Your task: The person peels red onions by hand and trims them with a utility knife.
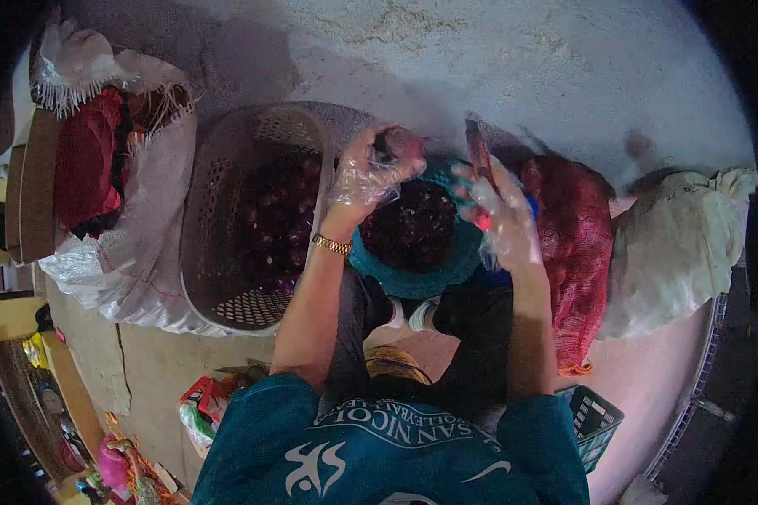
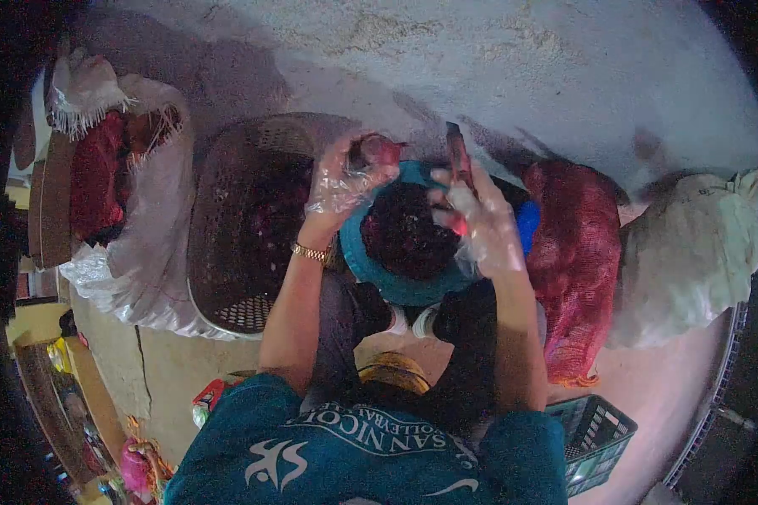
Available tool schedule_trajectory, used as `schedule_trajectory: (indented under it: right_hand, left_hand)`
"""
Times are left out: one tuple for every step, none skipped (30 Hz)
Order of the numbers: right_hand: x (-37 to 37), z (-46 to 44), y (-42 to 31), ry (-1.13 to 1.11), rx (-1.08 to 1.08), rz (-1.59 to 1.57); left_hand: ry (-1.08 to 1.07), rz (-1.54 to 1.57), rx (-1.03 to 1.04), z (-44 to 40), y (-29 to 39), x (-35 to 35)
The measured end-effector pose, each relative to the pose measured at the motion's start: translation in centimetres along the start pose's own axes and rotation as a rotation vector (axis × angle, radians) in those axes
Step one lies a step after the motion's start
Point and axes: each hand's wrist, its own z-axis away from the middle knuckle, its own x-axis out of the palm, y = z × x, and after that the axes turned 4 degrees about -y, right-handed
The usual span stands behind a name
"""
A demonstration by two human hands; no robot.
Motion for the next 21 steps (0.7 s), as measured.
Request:
schedule_trajectory:
  right_hand:
    - [0.6, 0.9, -0.5, 0.083, 0.015, 0.017]
    - [0.8, 1.8, -0.8, 0.084, 0.016, 0.019]
    - [1.0, 2.5, -0.9, 0.066, -0.022, 0.197]
    - [1.1, 3.1, -0.9, 0.047, -0.061, 0.374]
    - [1.3, 3.6, -0.5, 0.055, -0.061, 0.375]
    - [1.4, 4.1, 0.2, 0.055, -0.062, 0.374]
    - [1.5, 4.5, 1.0, 0.097, -0.153, 0.478]
    - [1.6, 4.7, 1.4, 0.139, -0.241, 0.581]
    - [1.5, 4.8, 1.5, 0.155, -0.224, 0.7]
    - [1.3, 4.5, 1.9, 0.156, -0.222, 0.698]
    - [1.2, 3.8, 2.4, 0.16, -0.405, 0.824]
    - [1.1, 3.4, 2.6, 0.163, -0.591, 0.947]
    - [1.1, 3.5, 2.6, 0.164, -0.592, 0.947]
    - [1.4, 3.8, 2.4, 0.149, -0.541, 0.92]
    - [1.5, 3.9, 2.2, 0.135, -0.49, 0.892]
    - [1.5, 3.9, 2.4, 0.135, -0.489, 0.891]
    - [1.4, 3.8, 2.5, 0.129, -0.486, 0.883]
    - [1.4, 3.8, 2.7, 0.123, -0.482, 0.876]
    - [1.5, 3.9, 2.7, 0.124, -0.481, 0.876]
    - [1.7, 3.9, 2.7, 0.133, -0.475, 0.863]
    - [1.9, 3.9, 2.7, 0.142, -0.471, 0.851]
  left_hand:
    - [0.001, 0.001, 0.0, 0.0, -0.2, 0.0]
    - [-0.017, -0.06, 0.033, 0.0, -0.3, 0.0]
    - [-0.035, -0.121, 0.067, -0.1, -0.4, 0.0]
    - [-0.034, -0.12, 0.067, 0.0, -0.5, 0.0]
    - [-0.051, -0.149, 0.084, 0.0, -0.2, 0.1]
    - [-0.068, -0.179, 0.101, 0.1, 0.0, 0.1]
    - [-0.068, -0.181, 0.102, 0.0, 0.1, 0.1]
    - [-0.072, -0.206, 0.112, 0.1, 0.1, 0.2]
    - [-0.077, -0.231, 0.122, 0.1, 0.1, 0.2]
    - [-0.08, -0.232, 0.12, 0.1, -0.1, 0.2]
    - [-0.098, -0.232, 0.11, 0.1, -0.3, 0.3]
    - [-0.117, -0.231, 0.101, 0.0, -0.4, 0.3]
    - [-0.117, -0.232, 0.102, 0.0, -0.6, 0.3]
    - [-0.12, -0.251, 0.105, 0.0, -0.2, 0.4]
    - [-0.123, -0.27, 0.107, 0.0, 0.0, 0.4]
    - [-0.123, -0.271, 0.106, 0.0, 0.0, 0.5]
    - [-0.127, -0.249, 0.097, 0.0, -0.1, 0.6]
    - [-0.131, -0.226, 0.089, -0.1, -0.2, 0.6]
    - [-0.132, -0.226, 0.088, -0.1, -0.2, 0.6]
    - [-0.126, -0.231, 0.089, -0.1, -0.2, 0.6]
    - [-0.119, -0.237, 0.09, -0.1, -0.2, 0.6]
